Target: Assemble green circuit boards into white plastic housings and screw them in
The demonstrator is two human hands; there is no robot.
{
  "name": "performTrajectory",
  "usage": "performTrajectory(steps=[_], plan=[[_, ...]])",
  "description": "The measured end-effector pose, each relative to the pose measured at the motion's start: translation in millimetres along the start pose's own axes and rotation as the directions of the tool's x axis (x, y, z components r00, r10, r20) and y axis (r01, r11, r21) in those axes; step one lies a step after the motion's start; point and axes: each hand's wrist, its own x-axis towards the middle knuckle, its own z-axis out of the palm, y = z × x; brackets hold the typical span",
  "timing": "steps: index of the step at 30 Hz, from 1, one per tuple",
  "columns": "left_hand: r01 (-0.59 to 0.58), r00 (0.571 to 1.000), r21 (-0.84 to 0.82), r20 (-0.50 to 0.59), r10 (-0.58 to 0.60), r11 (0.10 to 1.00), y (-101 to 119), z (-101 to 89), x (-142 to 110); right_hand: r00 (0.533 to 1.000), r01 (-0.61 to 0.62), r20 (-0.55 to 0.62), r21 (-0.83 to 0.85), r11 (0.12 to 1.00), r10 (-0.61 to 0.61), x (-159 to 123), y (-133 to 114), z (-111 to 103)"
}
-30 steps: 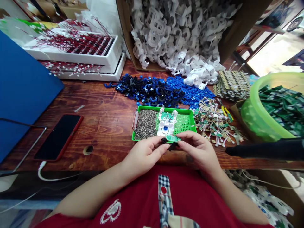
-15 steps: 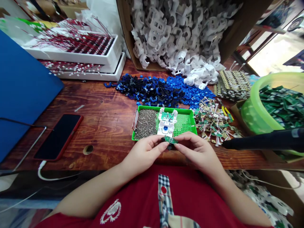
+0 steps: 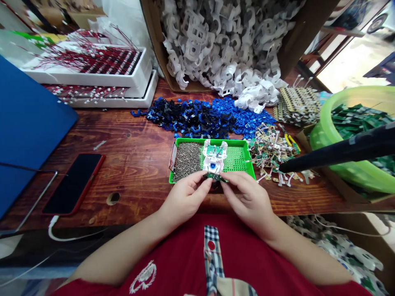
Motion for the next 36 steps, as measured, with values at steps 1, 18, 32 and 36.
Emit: performTrajectory(steps=[1, 18, 32, 36], plan=[[-0.002, 1.000, -0.011, -0.009, 0.002, 1.000, -0.1, 0.9, 0.0, 1.000, 0.004, -0.002, -0.008, 1.000, -0.004, 0.6, -0.1, 0.4], [0.194, 0.976, -0.414, -0.013, -0.218, 0.889, -8.9, 8.8, 6.8, 0.992, -0.040, 0.112, -0.193, 0.980, 0.062, -0.9, -1.5, 1.3], [-0.058, 0.975, 0.946, -0.016, 0.223, 0.318, -5.2, -18.0, 26.4, 0.923, -0.380, 0.069, 0.316, 0.869, 0.379, 56.1, 56.9, 8.9], [-0.065, 0.985, 0.949, 0.010, 0.174, 0.309, -11.0, -11.6, 42.4, 0.879, -0.464, 0.138, 0.464, 0.754, 0.456, 55.6, 55.7, 19.6]])
